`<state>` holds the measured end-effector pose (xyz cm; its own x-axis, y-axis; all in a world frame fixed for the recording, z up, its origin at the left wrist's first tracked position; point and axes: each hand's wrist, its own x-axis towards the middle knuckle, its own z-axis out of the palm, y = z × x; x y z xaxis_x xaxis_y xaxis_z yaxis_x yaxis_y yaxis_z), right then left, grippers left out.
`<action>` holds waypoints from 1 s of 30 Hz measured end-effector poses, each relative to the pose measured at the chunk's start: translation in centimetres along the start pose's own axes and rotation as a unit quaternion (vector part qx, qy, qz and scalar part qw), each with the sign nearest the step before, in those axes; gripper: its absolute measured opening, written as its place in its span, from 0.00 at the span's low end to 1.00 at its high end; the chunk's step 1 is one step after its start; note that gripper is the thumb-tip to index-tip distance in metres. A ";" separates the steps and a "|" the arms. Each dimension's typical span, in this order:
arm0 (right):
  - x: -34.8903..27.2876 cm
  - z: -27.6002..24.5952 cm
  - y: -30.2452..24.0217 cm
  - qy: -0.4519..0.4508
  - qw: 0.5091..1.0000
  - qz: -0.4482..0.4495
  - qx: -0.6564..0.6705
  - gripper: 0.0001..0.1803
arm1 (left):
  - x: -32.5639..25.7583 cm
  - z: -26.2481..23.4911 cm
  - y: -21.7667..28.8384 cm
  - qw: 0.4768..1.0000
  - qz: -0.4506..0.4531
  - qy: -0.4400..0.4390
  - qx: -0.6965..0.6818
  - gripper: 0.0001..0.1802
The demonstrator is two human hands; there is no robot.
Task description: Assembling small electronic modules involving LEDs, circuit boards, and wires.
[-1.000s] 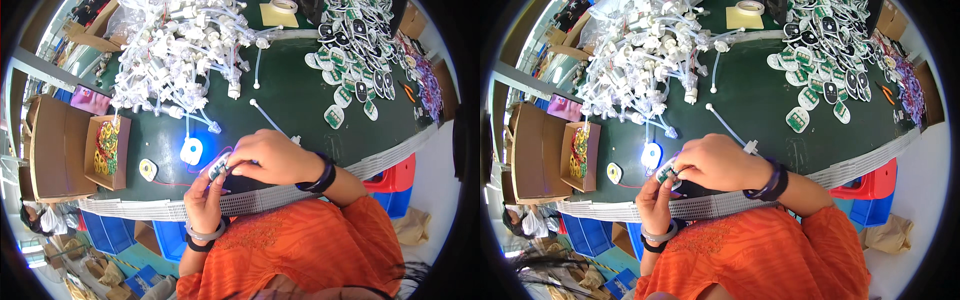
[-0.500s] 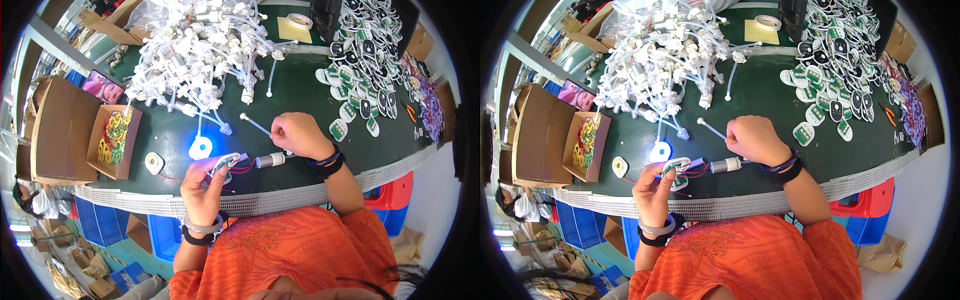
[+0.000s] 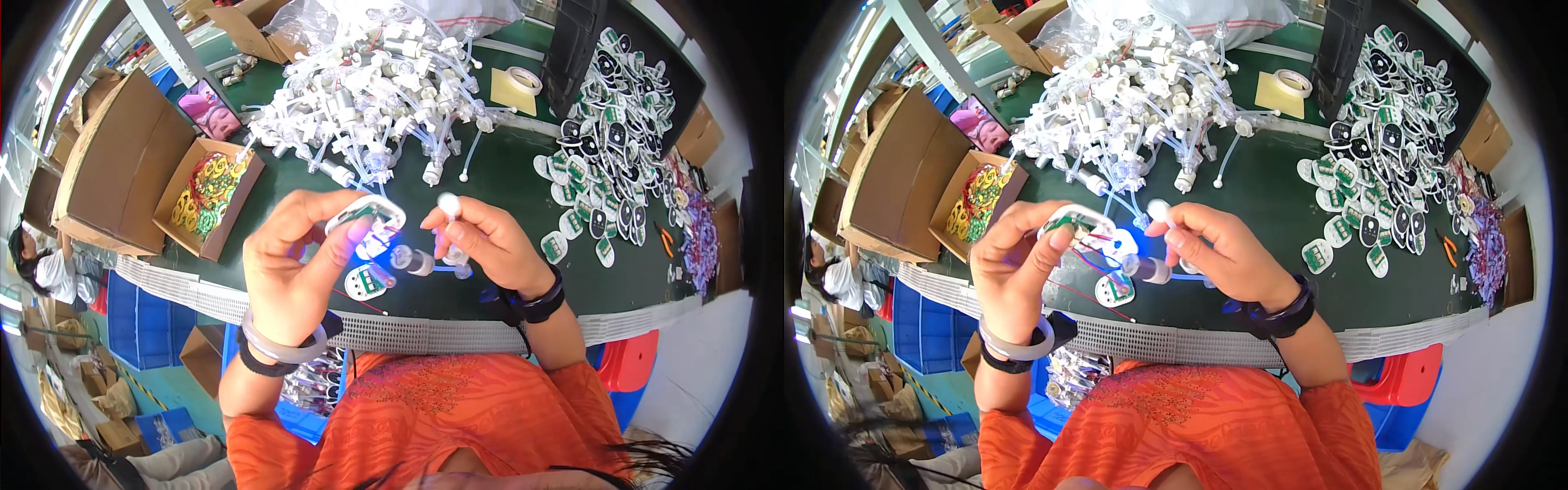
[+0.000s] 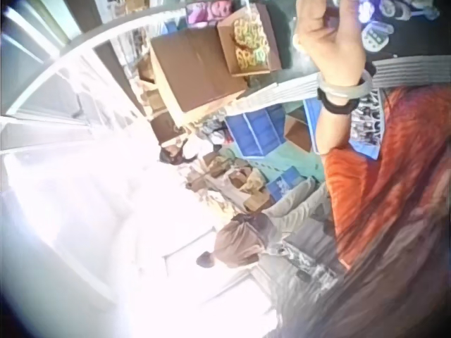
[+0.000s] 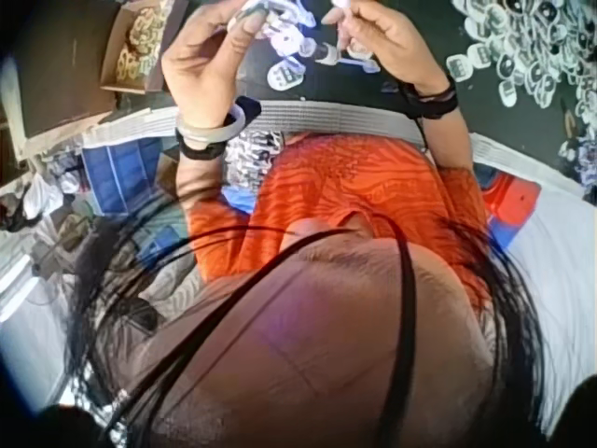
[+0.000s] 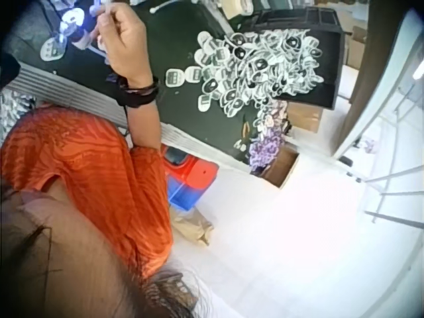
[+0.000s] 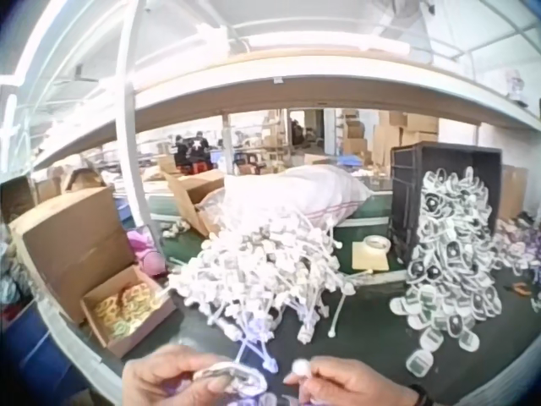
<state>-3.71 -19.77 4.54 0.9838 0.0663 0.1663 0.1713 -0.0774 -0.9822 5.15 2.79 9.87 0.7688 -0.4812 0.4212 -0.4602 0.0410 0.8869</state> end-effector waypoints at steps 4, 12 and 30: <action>0.7 0.8 -0.1 0.038 0.989 -0.104 -0.096 0.12 | 1.0 0.4 1.2 0.998 0.002 -0.041 -0.053 0.11; 1.2 3.0 -2.0 0.028 0.991 -0.124 0.046 0.17 | 2.4 1.2 3.3 0.992 0.055 -0.074 -0.086 0.12; 0.8 4.8 -2.6 -0.053 0.980 -0.083 0.174 0.19 | 1.8 1.0 4.4 0.983 0.007 -0.073 -0.169 0.11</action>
<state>-3.58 -14.77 6.85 0.9297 0.1542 0.3346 0.2823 0.2855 -0.9159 4.07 1.26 14.32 0.6795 -0.5986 0.4242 -0.2781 0.3248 0.9040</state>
